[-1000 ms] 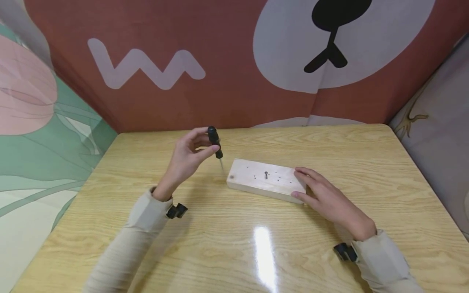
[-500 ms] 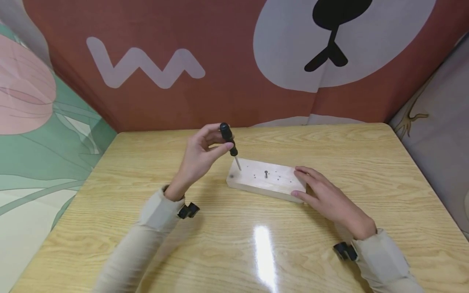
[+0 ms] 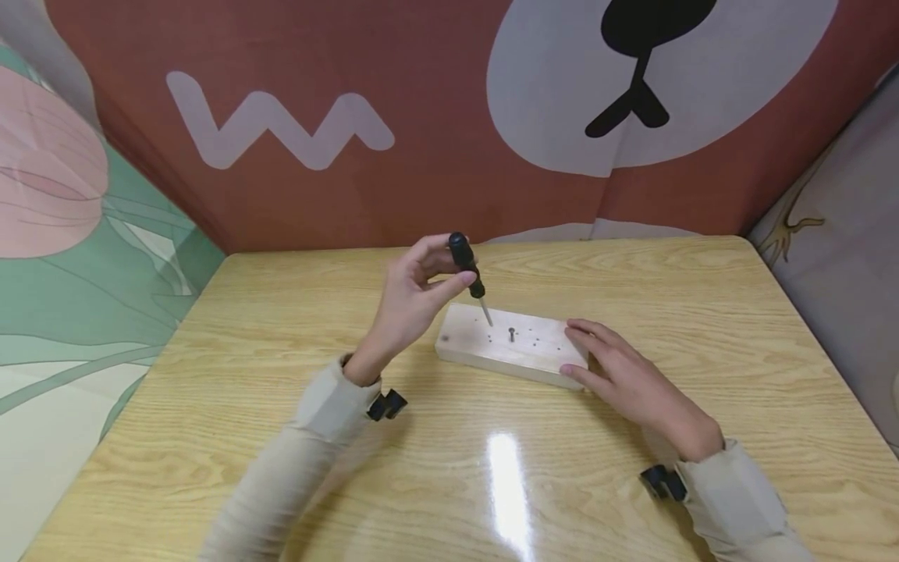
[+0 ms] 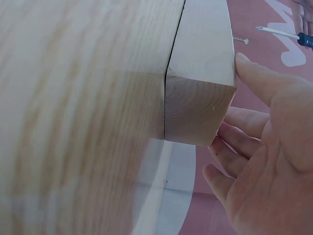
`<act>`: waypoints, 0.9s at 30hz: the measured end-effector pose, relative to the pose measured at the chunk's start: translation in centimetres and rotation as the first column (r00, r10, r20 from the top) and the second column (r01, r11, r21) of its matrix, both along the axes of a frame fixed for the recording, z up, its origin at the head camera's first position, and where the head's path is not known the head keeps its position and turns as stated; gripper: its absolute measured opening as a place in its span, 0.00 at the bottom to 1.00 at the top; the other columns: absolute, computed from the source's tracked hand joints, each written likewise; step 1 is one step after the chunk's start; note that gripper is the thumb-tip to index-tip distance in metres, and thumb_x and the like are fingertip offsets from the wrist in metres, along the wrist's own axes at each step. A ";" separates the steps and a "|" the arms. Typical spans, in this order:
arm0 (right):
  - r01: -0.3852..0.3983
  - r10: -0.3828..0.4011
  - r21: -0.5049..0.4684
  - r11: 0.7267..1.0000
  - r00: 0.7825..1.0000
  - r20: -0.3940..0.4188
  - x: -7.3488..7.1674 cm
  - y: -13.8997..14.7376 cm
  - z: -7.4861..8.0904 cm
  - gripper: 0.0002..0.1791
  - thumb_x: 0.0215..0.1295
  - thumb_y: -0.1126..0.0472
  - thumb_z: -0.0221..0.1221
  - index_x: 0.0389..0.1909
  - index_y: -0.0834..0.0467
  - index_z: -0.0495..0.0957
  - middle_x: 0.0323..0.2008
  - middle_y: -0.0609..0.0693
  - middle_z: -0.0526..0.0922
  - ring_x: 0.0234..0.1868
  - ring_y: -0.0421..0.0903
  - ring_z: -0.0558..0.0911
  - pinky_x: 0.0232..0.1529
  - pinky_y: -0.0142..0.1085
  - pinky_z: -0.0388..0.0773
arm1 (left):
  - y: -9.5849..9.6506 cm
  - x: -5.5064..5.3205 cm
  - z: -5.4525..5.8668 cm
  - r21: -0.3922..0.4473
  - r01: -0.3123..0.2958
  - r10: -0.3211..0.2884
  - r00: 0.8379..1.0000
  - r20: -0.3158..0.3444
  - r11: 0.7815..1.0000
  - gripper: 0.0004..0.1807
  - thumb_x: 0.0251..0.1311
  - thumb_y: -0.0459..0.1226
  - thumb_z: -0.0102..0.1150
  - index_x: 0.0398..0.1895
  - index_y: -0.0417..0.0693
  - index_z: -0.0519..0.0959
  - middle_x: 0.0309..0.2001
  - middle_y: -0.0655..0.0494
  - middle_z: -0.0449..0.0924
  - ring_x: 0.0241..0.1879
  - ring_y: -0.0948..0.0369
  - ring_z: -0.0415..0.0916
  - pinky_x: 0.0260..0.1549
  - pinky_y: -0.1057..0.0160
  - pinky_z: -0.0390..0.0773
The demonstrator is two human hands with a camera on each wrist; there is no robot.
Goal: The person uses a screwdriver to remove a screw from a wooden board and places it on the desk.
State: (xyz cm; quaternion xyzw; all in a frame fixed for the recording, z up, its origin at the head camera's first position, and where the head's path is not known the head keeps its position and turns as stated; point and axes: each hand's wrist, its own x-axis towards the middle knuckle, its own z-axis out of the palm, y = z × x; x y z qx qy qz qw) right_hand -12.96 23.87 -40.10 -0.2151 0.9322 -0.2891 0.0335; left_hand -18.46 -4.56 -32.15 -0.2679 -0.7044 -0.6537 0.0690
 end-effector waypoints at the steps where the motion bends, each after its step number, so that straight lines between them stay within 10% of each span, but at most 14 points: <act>1: 0.001 -0.001 0.002 1.000 1.000 -0.001 0.0 0.0 0.0 0.35 0.73 0.48 0.56 0.71 0.66 0.64 0.72 0.64 0.62 0.71 0.67 0.63 0.63 0.64 0.67 | 0.2 0.0 0.0 0.001 0.005 -0.005 1.000 0.001 1.000 0.20 0.59 0.23 0.63 0.56 0.33 0.75 0.43 0.34 0.83 0.44 0.47 0.83 0.44 0.61 0.87; 27: 0.007 -0.007 0.006 1.000 1.000 -0.004 -0.1 0.1 -0.3 0.34 0.72 0.49 0.57 0.70 0.66 0.65 0.71 0.65 0.63 0.70 0.67 0.64 0.63 0.65 0.67 | 2.5 -0.1 -1.1 0.002 0.065 -0.065 0.998 0.019 0.998 0.21 0.61 0.24 0.62 0.58 0.34 0.75 0.45 0.34 0.82 0.45 0.47 0.83 0.46 0.61 0.87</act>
